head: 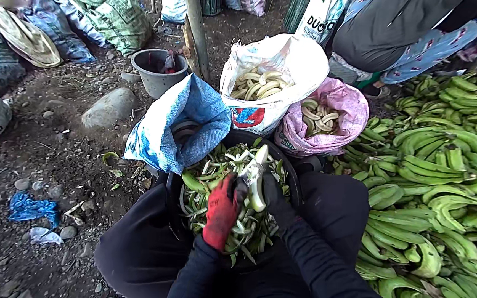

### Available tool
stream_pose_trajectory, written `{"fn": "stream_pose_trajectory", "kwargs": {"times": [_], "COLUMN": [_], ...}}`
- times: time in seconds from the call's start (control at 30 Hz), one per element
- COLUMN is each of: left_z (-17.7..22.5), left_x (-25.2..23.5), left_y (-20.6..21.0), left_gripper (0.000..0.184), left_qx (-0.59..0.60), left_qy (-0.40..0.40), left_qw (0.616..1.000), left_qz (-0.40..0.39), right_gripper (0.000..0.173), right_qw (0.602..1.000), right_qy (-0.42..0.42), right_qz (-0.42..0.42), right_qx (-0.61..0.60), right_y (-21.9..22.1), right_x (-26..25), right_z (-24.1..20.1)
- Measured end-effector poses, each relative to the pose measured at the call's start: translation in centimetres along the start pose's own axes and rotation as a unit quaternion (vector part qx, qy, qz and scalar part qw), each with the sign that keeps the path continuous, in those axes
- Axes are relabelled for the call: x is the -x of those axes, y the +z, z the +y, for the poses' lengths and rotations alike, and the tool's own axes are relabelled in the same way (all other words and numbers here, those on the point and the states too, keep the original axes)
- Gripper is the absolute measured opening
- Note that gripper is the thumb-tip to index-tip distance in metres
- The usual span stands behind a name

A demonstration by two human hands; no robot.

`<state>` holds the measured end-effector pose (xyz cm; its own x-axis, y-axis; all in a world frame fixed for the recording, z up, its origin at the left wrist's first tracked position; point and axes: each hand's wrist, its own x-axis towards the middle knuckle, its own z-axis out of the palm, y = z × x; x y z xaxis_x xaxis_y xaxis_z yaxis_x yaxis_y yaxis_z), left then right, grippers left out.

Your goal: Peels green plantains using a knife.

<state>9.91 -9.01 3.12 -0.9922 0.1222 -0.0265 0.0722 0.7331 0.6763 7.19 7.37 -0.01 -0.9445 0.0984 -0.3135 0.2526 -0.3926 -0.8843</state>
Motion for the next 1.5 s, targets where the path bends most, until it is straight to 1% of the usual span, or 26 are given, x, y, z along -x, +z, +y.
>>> {"fn": "stream_pose_trajectory", "kwargs": {"times": [0.07,0.13,0.17,0.23,0.27,0.33,0.43,0.5,0.57,0.63,0.67,0.7,0.77,0.83,0.9,0.93,1.03,1.07,1.13,1.17,1.23,1.33,1.4,1.43,1.47,1.5], "left_z": [0.5,0.5,0.5,0.3,0.1,-0.4,-1.1,-1.3,-1.1,-1.3,-1.7,-2.3,-2.7,-2.3,-1.6,-1.3,-0.9,-0.9,-1.0,-1.0,-1.0,-2.0,-2.6,-2.7,-2.7,-2.5], "left_x": [3.0,4.5,4.5,3.6,2.7,-0.1,-4.3,-5.8,-5.9,-5.8,-5.8,-5.8,-5.3,-3.7,-1.4,-0.2,2.6,3.0,3.0,2.7,1.2,-2.8,-5.3,-6.0,-6.4,-6.3], "left_y": [1.3,2.0,2.0,1.4,1.1,0.2,-1.2,-1.4,-1.0,-0.6,-0.6,-0.6,-0.9,-0.6,0.2,0.8,2.6,3.0,3.1,2.8,1.7,0.0,-0.9,-1.1,-1.2,-1.1], "left_gripper": [0.054,0.053,0.052,0.051,0.051,0.051,0.049,0.045,0.044,0.044,0.045,0.047,0.052,0.055,0.056,0.058,0.064,0.065,0.061,0.058,0.053,0.049,0.047,0.047,0.047,0.047], "left_qx": [0.003,-0.018,-0.029,-0.043,-0.046,-0.052,-0.079,-0.102,-0.102,-0.081,-0.071,-0.069,-0.067,-0.059,-0.047,-0.046,-0.066,-0.076,-0.081,-0.076,-0.052,-0.033,-0.041,-0.049,-0.054,-0.051], "left_qy": [0.026,0.030,0.021,-0.006,-0.018,-0.025,-0.033,-0.042,-0.052,-0.092,-0.120,-0.139,-0.143,-0.100,-0.033,-0.003,0.071,0.075,0.057,0.042,-0.001,-0.049,-0.074,-0.078,-0.076,-0.067], "left_qw": [0.999,0.997,0.997,0.998,0.998,0.998,0.996,0.994,0.993,0.992,0.990,0.988,0.987,0.993,0.998,0.999,0.989,0.984,0.982,0.985,0.995,0.998,0.996,0.995,0.995,0.996], "left_qz": [0.018,0.065,0.074,0.054,0.041,0.018,-0.006,-0.013,-0.015,-0.015,-0.018,-0.019,-0.026,-0.033,-0.022,-0.006,0.110,0.142,0.163,0.151,0.089,0.000,-0.026,-0.028,-0.025,-0.022], "right_gripper": [0.047,0.047,0.050,0.051,0.049,0.050,0.051,0.052,0.052,0.051,0.051,0.051,0.052,0.051,0.054,0.057,0.056,0.057,0.056,0.055,0.054,0.052,0.055,0.057,0.058,0.056], "right_qw": [0.996,0.986,0.981,0.981,0.986,0.997,0.984,0.972,0.971,0.962,0.948,0.937,0.944,0.981,0.994,0.995,0.985,0.980,0.978,0.980,0.986,0.967,0.943,0.937,0.941,0.954], "right_qy": [-0.060,-0.098,-0.104,-0.088,-0.077,-0.030,0.058,0.084,0.079,0.082,0.087,0.091,0.079,0.063,0.048,0.043,0.027,0.027,0.018,0.011,-0.013,-0.022,0.012,0.034,0.055,0.076], "right_qz": [0.040,0.133,0.163,0.167,0.145,0.054,-0.094,-0.123,-0.138,-0.185,-0.210,-0.212,-0.149,-0.045,0.045,0.074,0.159,0.176,0.202,0.197,0.129,-0.079,-0.202,-0.234,-0.239,-0.212], "right_qx": [-0.058,0.002,0.027,0.045,0.037,0.048,0.141,0.182,0.178,0.184,0.223,0.261,0.284,0.180,0.085,0.055,-0.067,-0.087,-0.056,-0.017,0.103,0.240,0.264,0.255,0.234,0.197], "right_y": [0.3,1.0,1.4,2.2,2.4,2.2,1.0,0.2,-0.6,-0.8,-0.7,-0.7,-1.2,-1.5,-0.7,-0.3,1.1,1.5,2.3,2.7,2.7,1.6,0.7,0.3,-0.1,-0.4], "right_x": [-2.2,-2.9,-3.0,-2.2,-1.8,-0.6,1.7,2.4,2.2,2.0,2.2,2.3,1.4,-0.7,-2.1,-2.6,-4.2,-4.4,-4.3,-3.9,-2.4,0.3,1.3,1.4,1.2,0.9], "right_z": [-0.8,-1.9,-2.3,-2.7,-2.4,-1.6,-0.6,-0.4,-0.3,-0.9,-1.6,-1.9,-1.1,0.6,0.7,0.4,-0.3,-0.6,-0.9,-1.0,-0.8,-1.1,-1.6,-1.7,-1.6,-1.4]}}
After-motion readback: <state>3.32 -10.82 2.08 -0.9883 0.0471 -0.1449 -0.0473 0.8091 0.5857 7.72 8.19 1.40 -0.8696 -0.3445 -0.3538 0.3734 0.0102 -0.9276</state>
